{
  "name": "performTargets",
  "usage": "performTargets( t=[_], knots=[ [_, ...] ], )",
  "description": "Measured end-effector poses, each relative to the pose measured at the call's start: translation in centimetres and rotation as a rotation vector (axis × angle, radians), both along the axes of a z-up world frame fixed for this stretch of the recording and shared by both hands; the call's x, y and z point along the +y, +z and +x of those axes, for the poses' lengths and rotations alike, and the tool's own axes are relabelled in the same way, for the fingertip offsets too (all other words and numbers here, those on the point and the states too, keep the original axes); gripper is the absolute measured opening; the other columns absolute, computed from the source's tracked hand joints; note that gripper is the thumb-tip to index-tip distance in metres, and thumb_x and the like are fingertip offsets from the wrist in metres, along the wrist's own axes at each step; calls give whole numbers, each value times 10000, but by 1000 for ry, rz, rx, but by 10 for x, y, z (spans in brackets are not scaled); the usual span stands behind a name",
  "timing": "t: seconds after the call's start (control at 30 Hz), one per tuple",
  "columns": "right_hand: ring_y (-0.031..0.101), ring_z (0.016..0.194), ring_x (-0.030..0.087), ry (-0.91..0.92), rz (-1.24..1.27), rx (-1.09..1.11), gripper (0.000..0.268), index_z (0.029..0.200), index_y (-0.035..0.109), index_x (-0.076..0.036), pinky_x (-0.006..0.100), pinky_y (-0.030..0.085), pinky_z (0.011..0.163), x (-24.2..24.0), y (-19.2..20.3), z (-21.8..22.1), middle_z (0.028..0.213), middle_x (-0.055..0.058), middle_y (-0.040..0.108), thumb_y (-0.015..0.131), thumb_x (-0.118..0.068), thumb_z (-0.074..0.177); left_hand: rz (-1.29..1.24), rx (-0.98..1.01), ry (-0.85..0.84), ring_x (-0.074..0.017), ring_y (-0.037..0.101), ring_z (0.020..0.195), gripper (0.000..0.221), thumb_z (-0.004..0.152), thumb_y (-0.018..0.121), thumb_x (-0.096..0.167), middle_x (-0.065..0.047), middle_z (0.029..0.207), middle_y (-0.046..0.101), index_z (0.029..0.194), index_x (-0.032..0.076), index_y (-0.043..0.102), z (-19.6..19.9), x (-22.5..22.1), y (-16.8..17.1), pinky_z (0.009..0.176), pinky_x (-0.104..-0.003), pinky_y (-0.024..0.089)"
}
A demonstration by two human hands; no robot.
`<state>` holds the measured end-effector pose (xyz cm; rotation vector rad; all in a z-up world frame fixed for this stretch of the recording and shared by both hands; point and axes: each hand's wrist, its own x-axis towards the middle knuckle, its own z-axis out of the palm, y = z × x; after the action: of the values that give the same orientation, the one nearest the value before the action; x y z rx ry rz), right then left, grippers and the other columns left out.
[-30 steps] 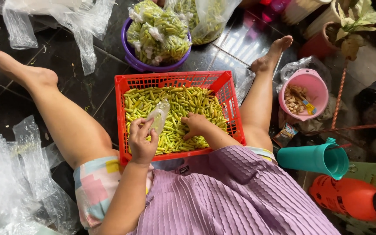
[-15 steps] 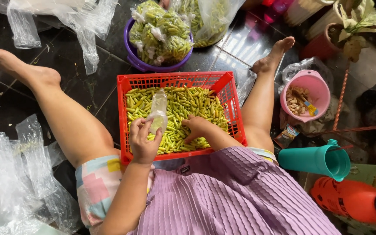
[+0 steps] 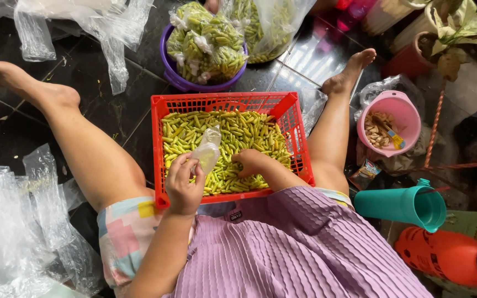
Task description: The person is sitting on the floor, picking up green beans from a red plastic crate and putting them into small clear plastic bags, using a plastic funnel to keep the bags open.
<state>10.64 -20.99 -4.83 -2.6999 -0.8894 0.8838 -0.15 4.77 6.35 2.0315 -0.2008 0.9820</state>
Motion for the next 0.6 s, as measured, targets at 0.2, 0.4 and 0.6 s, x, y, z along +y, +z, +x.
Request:
performTargets(
  t=[0.2,0.4,0.6],
  knots=[
    [727,905,386,-32,50,21,542,1204,737,-186,475,575,840,1,12,-2,1057,188,706,815,-360,697,12,3,-1,-237,696,810,283,782,767,-12,-165,1191,672,1061,-3,719,-5,2,37,562,-248,596],
    [713,701,330,-330,430,390,523,1338,652,-28,380,599,526,-15,18,15,1047,280,720,767,-125,837,58,115,-6,-248,705,808,365,760,805,-21,-199,1222,638,1112,-36,714,-14,3,32,610,-288,632],
    [633,551,233,-687,1202,720,249,1097,661,32,285,438,380,-6,70,-7,795,250,677,681,27,848,171,190,-11,-322,714,1016,364,775,788,27,-169,1202,644,1129,-14,713,-13,2,47,818,-405,628]
  ],
)
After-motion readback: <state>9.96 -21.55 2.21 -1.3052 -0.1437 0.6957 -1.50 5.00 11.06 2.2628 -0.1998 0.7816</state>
